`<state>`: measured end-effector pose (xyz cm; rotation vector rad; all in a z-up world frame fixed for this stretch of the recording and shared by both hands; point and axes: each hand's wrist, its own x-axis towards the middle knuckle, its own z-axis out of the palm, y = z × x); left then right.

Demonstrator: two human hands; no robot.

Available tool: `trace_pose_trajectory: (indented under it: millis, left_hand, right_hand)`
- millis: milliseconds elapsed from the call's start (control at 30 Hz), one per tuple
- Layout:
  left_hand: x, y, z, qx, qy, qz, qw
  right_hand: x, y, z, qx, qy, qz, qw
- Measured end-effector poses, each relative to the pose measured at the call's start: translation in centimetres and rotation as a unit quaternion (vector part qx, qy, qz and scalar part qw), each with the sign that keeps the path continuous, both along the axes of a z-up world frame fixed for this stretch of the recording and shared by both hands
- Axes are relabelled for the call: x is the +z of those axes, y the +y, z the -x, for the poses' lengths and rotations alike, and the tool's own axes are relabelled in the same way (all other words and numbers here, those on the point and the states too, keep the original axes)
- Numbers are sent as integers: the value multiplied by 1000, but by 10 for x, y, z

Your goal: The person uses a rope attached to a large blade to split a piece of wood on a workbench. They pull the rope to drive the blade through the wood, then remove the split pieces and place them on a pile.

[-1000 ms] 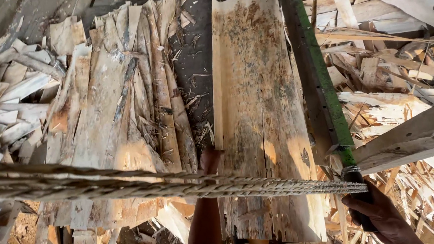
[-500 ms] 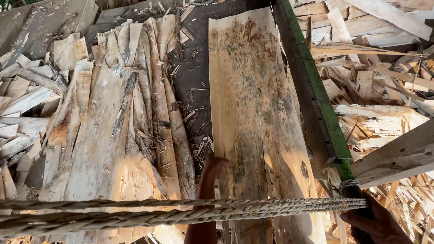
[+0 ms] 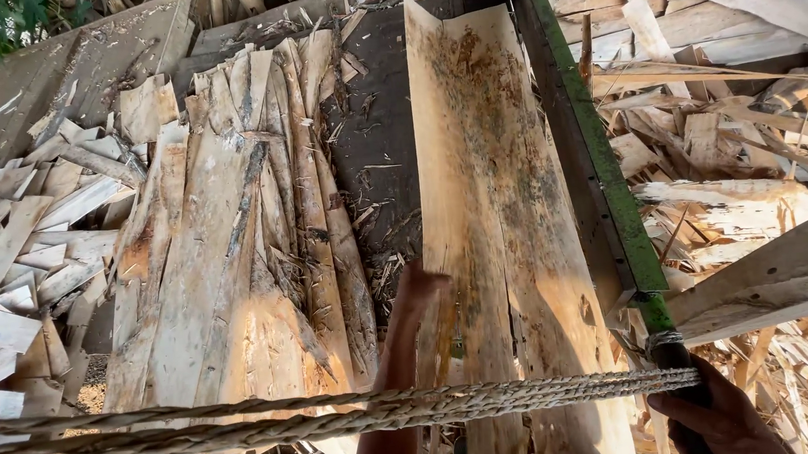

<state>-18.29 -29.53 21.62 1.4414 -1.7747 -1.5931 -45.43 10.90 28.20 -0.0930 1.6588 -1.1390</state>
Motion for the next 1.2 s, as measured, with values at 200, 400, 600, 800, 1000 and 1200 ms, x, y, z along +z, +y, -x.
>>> trace_pose_trajectory:
  millis: [200,400,600,800,1000,1200]
  left_hand:
    - [-85,-51,-6,56,-21,-20,998]
    - [-17,-41,-1,48,-29,-83,995]
    - [-57,-67,8,14,-39,-8,999]
    - [-63,-78,8,-24,-22,-11,999]
    - [-132,-97,12,-43,83,-24,995]
    - [-128,-96,15,14,44,-106,993]
  right_hand:
    - [-4,4,4,2,6,18,1000]
    - [11,5,4,14,42,30,999]
    - [-6,20,8,-18,15,209,978]
    - [27,4,-7,-57,65,105,991]
    - [2,14,8,13,-129,404,906]
    - [25,1,1,2,78,21,997]
